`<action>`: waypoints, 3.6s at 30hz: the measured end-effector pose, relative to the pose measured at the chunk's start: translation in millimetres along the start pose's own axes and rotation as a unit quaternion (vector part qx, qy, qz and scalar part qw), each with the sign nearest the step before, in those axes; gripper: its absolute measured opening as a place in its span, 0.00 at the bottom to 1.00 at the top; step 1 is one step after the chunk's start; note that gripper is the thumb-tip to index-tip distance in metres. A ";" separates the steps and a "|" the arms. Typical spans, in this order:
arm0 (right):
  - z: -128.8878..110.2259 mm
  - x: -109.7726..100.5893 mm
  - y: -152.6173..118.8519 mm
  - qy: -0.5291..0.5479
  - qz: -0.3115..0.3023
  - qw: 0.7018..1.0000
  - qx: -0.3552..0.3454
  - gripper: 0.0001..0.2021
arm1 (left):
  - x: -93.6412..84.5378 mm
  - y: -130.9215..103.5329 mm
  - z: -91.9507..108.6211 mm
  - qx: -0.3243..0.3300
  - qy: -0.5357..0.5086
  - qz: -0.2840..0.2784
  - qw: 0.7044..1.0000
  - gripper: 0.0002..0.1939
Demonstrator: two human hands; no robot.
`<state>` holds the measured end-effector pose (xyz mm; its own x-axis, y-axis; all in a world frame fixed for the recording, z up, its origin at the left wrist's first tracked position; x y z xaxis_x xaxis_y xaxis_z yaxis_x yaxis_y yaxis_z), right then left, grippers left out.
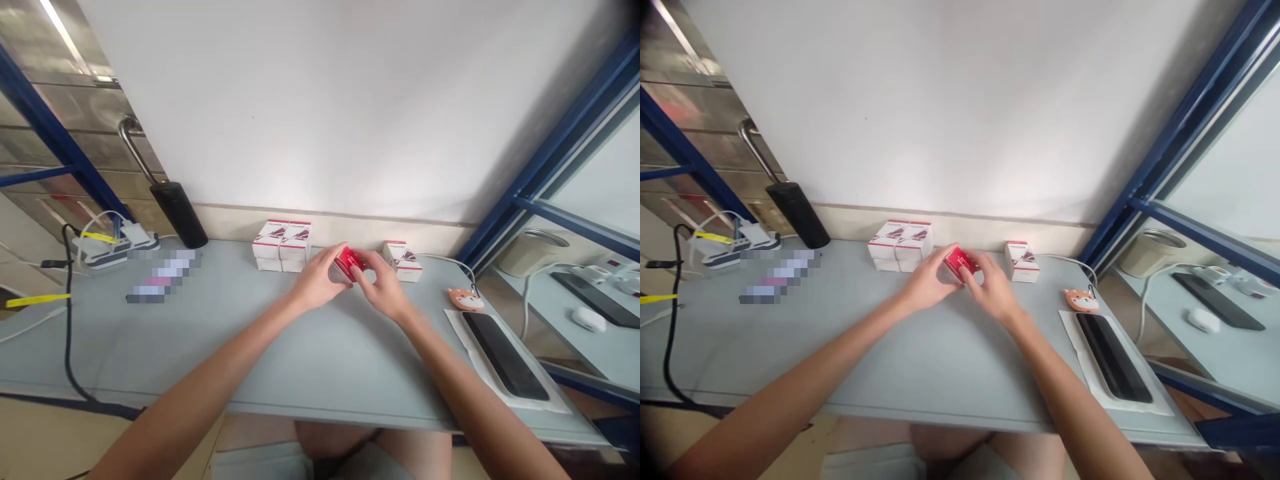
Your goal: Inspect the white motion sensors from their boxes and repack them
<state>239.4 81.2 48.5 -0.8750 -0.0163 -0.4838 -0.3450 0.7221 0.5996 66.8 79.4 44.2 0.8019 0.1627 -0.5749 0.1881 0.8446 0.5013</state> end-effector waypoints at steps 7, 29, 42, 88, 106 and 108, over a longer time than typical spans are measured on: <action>-25.9 6.2 24.1 -0.156 -0.125 0.979 -0.032 0.25 | -4.7 -3.0 -9.1 0.050 0.060 0.015 0.997 0.46; -74.1 7.6 -13.4 -0.301 0.164 0.874 -0.346 0.14 | -24.4 -32.5 13.3 0.205 0.223 0.107 0.947 0.17; -51.9 11.3 0.7 -0.238 0.088 0.944 -0.211 0.04 | -36.0 -28.0 -4.0 0.040 0.160 0.126 0.978 0.51; -13.0 40.3 6.1 -0.086 -0.014 0.995 -0.053 0.08 | -36.2 -18.2 -18.9 0.098 0.232 0.093 0.963 0.39; 46.4 -16.5 15.8 -0.223 0.033 0.970 0.093 0.07 | -46.4 -14.2 -26.9 0.037 0.237 0.116 0.964 0.42; 62.5 -13.3 10.9 -0.286 -0.035 0.950 0.122 0.05 | -44.9 -15.1 -26.9 0.040 0.235 0.119 0.964 0.42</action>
<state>268.5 132.5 21.6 -0.5006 0.2584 -0.8262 -0.2460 0.8726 0.4219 12.7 73.1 45.1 0.4861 0.5761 -0.6572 0.0880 0.7159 0.6927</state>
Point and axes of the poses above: each hand's wrist, its own y-axis towards the middle knuckle, its own x-axis out of the palm, z = x × y, the point moved 6 cm from there along y, towards the middle knuckle, and after that the axes turned 5 degrees about -x, right-handed, at the moved point
